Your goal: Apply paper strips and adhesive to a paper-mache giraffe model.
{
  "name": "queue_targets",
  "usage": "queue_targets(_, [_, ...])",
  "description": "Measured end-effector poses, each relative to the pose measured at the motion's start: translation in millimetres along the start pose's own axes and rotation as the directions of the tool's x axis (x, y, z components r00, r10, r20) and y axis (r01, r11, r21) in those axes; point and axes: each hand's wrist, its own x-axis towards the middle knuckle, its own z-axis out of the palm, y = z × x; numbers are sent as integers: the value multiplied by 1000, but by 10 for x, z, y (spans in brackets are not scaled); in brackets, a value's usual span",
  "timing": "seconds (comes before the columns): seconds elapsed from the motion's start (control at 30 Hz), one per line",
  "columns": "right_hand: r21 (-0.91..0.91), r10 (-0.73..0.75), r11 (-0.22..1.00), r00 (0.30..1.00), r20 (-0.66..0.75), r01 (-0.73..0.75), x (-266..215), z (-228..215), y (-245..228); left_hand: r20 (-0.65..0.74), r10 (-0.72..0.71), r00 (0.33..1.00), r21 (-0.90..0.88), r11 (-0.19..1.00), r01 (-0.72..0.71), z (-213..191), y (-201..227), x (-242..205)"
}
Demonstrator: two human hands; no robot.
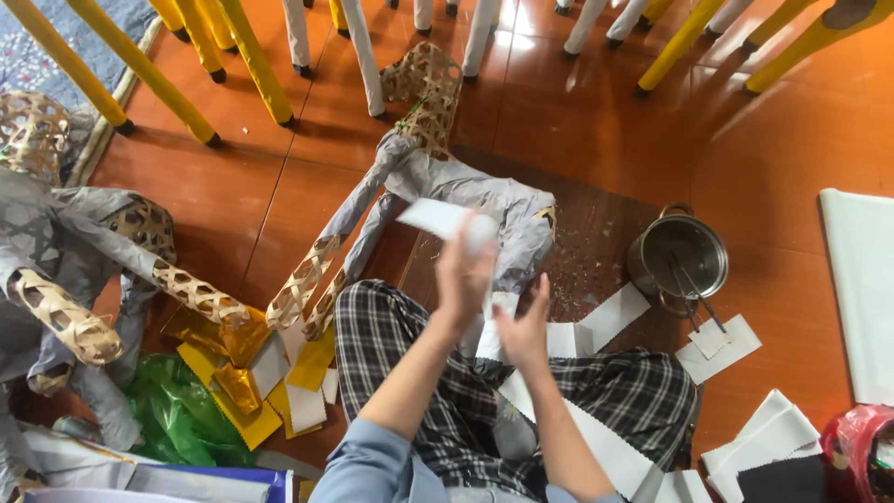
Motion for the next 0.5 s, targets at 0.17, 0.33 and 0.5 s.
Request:
queue_targets(0.17, [-372, -548, 804, 820, -164, 463, 441, -207, 960, 480, 437, 761, 35, 857, -514, 825, -140, -507])
queue_targets(0.33, [47, -456, 863, 815, -357, 503, 307, -172, 1196, 551, 102, 829, 147, 965, -217, 463, -181, -613])
queue_targets(0.5, [721, 117, 691, 975, -190, 57, 240, -241, 743, 305, -190, 933, 262, 959, 110, 89, -698, -591])
